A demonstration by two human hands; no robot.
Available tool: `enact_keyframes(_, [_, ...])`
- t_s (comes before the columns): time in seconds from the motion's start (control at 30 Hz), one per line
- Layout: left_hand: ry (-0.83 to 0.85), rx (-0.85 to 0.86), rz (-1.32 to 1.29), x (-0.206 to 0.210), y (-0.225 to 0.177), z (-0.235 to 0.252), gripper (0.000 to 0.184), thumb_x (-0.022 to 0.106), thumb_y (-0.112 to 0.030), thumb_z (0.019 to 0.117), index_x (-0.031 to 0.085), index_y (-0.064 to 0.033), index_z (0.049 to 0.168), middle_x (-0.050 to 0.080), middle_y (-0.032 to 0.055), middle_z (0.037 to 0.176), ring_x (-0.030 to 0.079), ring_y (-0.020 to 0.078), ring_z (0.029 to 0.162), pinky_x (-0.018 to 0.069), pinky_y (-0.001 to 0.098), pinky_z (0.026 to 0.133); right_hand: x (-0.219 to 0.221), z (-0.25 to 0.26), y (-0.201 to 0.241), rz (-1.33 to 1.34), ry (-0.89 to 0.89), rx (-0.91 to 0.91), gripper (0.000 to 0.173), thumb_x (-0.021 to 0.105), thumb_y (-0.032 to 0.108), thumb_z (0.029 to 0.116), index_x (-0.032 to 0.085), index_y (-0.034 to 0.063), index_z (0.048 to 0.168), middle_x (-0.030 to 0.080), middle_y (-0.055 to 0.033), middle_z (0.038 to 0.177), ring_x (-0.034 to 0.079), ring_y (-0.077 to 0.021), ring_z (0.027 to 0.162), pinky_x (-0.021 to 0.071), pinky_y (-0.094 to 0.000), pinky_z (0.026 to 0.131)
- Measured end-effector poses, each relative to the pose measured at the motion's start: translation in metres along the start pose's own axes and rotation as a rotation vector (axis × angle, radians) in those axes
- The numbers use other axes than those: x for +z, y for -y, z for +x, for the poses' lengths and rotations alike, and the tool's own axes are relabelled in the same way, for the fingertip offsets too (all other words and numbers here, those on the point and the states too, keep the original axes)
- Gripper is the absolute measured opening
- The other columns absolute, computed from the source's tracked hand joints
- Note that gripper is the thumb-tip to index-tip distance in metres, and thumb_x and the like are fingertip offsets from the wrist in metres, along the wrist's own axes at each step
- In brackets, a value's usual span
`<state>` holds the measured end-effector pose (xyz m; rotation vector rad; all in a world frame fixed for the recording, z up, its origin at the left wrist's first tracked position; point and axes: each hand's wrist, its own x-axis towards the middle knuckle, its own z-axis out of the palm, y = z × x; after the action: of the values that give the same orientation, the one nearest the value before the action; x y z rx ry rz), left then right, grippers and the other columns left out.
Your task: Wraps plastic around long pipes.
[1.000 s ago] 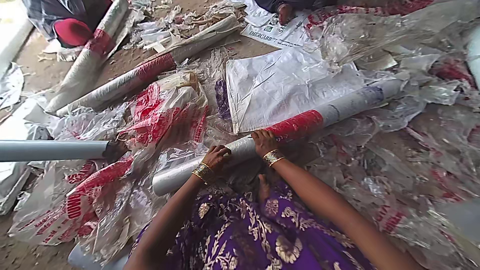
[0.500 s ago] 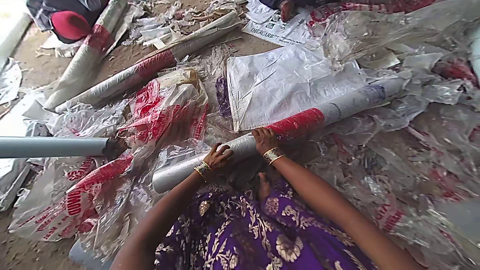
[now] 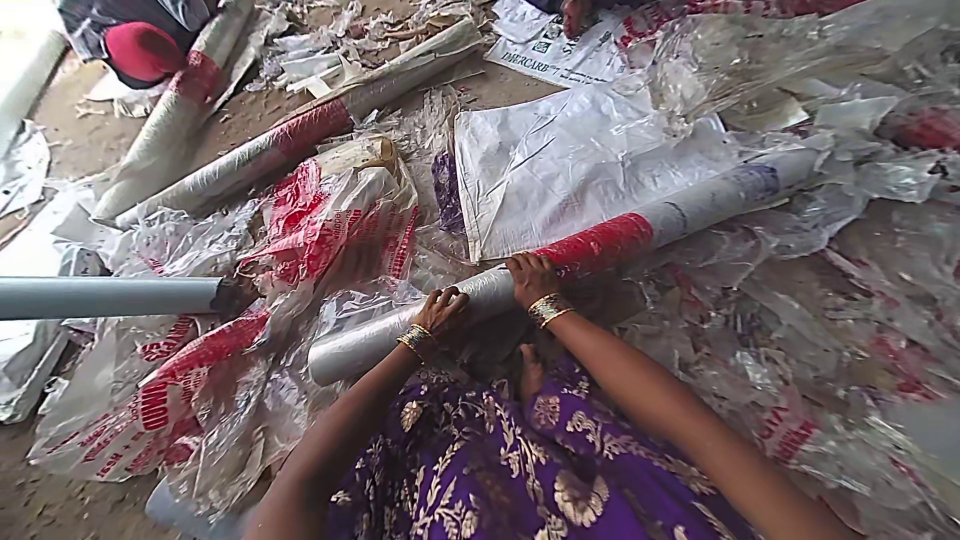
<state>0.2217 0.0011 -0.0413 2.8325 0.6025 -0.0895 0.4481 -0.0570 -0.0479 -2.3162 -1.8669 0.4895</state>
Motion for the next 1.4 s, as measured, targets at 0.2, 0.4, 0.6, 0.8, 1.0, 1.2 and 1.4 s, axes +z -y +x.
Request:
enact_keyframes(0.2, [0.054,-0.329,-0.081,-0.003,-0.018,0.013,0.031,0.048,0.000,0.1002,0.066,0.0047,0.125,0.059,0.0263,0.139,0.050,0.0458,0.137,0.0395,0.0601,0.111,-0.002,0.002,0.001,-0.003,-0.010,-0.002,0.043,0.045,0.000,0.1018,0.060,0.0048,0.142,0.057,-0.0208,0.147,0.047,-0.0392,0.144,0.0301,-0.0584,0.119])
enact_keyframes(0.4, [-0.084,-0.543,-0.227,0.003,-0.018,0.025,0.028,0.052,0.001,0.0962,0.067,0.0071,0.119,0.060,0.0285,0.135,0.055,0.0455,0.130,0.0429,0.0572,0.109,0.002,0.008,-0.003,-0.009,-0.056,-0.026,0.041,0.046,0.000,0.1012,0.061,0.0026,0.139,0.061,-0.0215,0.141,0.053,-0.0390,0.138,0.0343,-0.0577,0.116])
enact_keyframes(0.6, [-0.089,-0.330,-0.440,0.004,0.015,0.016,0.023,0.054,-0.005,0.1016,0.071,0.0089,0.111,0.064,0.0293,0.126,0.057,0.0467,0.125,0.0424,0.0563,0.110,0.000,0.003,-0.009,0.030,-0.122,-0.045,0.033,0.048,0.004,0.1033,0.065,0.0004,0.131,0.064,-0.0227,0.136,0.058,-0.0394,0.132,0.0382,-0.0571,0.114])
enact_keyframes(0.8, [-0.126,-0.310,-0.504,0.008,0.029,0.021,0.022,0.057,-0.007,0.1009,0.072,0.0070,0.108,0.066,0.0269,0.124,0.059,0.0442,0.124,0.0426,0.0565,0.109,0.042,-0.038,0.007,0.063,-0.536,-0.503,0.021,0.060,0.006,0.0940,0.078,0.0034,0.105,0.074,-0.0219,0.088,0.072,-0.0416,0.074,0.0579,-0.0539,0.062])
enact_keyframes(1.0, [-0.151,-0.301,-0.620,0.016,0.047,0.028,0.022,0.055,-0.004,0.1015,0.069,0.0104,0.110,0.064,0.0281,0.124,0.059,0.0402,0.124,0.0425,0.0520,0.111,0.050,-0.042,0.041,-0.061,-0.441,-0.649,0.019,0.062,-0.003,0.0888,0.076,0.0010,0.100,0.075,-0.0211,0.101,0.071,-0.0372,0.068,0.0565,-0.0466,0.054])
enact_keyframes(1.2, [-0.140,-0.317,-0.641,0.010,0.046,0.029,0.023,0.055,-0.006,0.1024,0.070,0.0096,0.111,0.065,0.0269,0.124,0.060,0.0382,0.122,0.0435,0.0505,0.110,0.052,-0.040,0.048,-0.228,-0.399,-0.705,0.026,0.061,-0.003,0.0897,0.076,0.0008,0.111,0.074,-0.0202,0.093,0.071,-0.0366,0.069,0.0557,-0.0447,0.055])
enact_keyframes(1.4, [-0.113,-0.348,-0.680,0.009,0.051,0.029,0.024,0.054,-0.006,0.1028,0.068,0.0110,0.112,0.063,0.0279,0.124,0.060,0.0374,0.121,0.0443,0.0501,0.108,0.035,-0.042,0.048,-0.353,-0.227,-0.598,0.036,0.052,-0.005,0.0952,0.067,-0.0060,0.128,0.072,-0.0275,0.094,0.073,-0.0444,0.078,0.0566,-0.0506,0.060])
